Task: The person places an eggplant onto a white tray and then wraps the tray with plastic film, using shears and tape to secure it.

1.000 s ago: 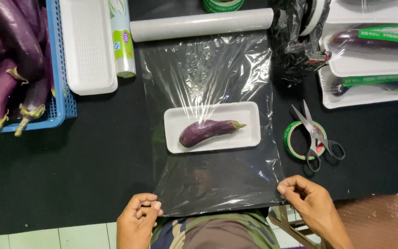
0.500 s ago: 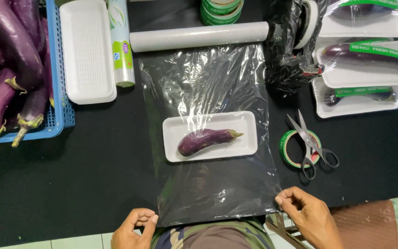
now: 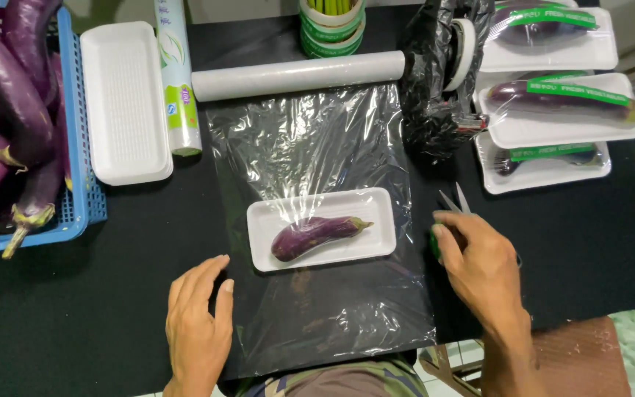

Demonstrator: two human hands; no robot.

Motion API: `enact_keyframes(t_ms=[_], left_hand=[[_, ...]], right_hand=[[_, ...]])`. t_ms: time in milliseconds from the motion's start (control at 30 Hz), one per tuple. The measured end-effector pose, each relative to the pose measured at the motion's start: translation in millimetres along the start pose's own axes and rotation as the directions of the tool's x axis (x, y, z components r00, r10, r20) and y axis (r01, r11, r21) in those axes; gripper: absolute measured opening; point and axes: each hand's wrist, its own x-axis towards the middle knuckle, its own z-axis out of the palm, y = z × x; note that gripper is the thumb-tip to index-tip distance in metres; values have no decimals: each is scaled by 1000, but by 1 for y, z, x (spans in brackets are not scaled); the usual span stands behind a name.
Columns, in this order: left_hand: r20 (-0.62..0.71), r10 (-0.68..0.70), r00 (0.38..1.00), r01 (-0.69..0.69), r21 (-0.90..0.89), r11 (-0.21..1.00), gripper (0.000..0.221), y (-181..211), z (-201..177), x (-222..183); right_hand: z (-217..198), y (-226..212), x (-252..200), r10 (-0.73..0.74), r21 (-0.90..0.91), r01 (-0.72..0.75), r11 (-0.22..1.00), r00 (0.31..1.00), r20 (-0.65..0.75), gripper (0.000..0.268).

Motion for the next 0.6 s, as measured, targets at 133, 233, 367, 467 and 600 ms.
enact_keyframes(t_ms=[133,233,367,467,600], left_hand=[[-85,326,941,-314,133,940,37,-4,12,31],[-54,343,938,-325,211,922,40,-10,20,37],[-90,346,934,-294,356,887,44,-14,19,36],[-113,454,884,-404,307,862,34,0,12,33],[27,605,796,-593,233,771,65,3,11,40]], right_hand=[[7,-12,39,-297,-80,294,953,955,-26,31],[15,-23,51,-260,-151,260,954,965,20,28],[31,1,53,-320,-271,287,919,944,-85,19],[16,-1,26,-672,-205,641,740,718,-182,5],[14,4,16,-866,-180,848,498,497,-55,23]])
